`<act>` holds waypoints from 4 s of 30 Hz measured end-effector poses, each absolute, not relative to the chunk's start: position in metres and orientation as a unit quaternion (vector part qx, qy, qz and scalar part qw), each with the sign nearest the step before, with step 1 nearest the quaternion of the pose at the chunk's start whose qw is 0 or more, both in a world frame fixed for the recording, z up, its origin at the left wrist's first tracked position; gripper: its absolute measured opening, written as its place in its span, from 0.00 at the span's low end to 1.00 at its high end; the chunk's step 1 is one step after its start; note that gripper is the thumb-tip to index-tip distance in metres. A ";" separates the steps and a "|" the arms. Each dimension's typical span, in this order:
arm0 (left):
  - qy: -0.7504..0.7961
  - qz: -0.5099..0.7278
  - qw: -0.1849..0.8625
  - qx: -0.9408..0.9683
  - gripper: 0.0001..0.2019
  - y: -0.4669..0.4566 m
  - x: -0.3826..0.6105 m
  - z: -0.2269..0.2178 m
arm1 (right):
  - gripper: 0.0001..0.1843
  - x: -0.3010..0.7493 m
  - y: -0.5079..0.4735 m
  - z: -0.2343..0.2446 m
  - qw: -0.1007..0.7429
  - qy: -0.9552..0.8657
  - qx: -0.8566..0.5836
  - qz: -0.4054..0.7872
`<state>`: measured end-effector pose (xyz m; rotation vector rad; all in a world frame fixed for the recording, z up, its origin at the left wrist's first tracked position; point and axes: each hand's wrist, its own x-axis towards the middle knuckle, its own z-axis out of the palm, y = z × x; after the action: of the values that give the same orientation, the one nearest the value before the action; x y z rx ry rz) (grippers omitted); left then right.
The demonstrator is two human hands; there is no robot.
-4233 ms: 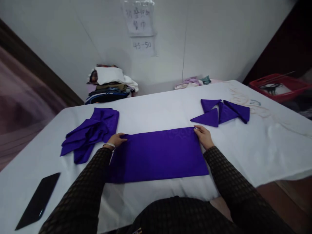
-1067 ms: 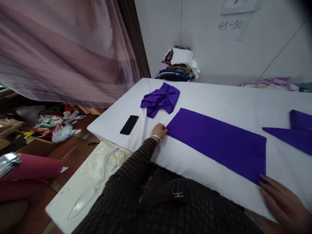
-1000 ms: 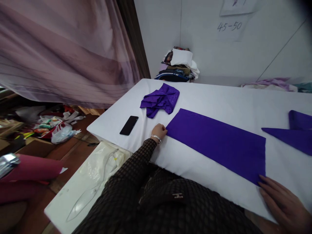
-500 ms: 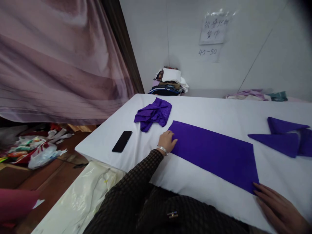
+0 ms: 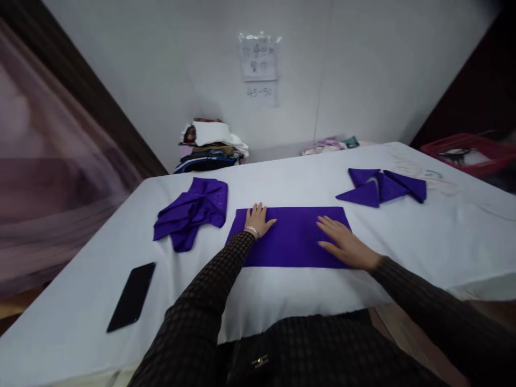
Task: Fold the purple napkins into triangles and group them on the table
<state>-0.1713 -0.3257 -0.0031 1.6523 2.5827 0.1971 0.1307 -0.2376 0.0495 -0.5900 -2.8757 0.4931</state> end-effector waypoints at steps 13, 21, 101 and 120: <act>0.834 0.019 0.057 0.549 0.31 -0.322 -0.174 -0.023 | 0.42 -0.051 -0.223 -0.013 0.054 -0.945 -0.263 0.187; 0.833 0.044 0.066 0.547 0.35 -0.323 -0.174 -0.025 | 0.39 0.079 -0.151 -0.030 0.030 -0.887 -0.451 0.095; 0.779 0.090 0.093 0.614 0.39 -0.259 -0.086 -0.026 | 0.38 0.122 -0.139 -0.042 0.032 -0.881 -0.470 0.045; 0.922 0.139 0.027 0.361 0.17 -0.511 -0.236 0.003 | 0.37 0.127 -0.136 -0.015 0.044 -0.896 -0.432 0.090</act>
<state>-0.2358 -0.5112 0.0029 1.1159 2.8464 0.4296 0.1270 -0.1363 -0.0147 -1.3218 -2.7390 0.2762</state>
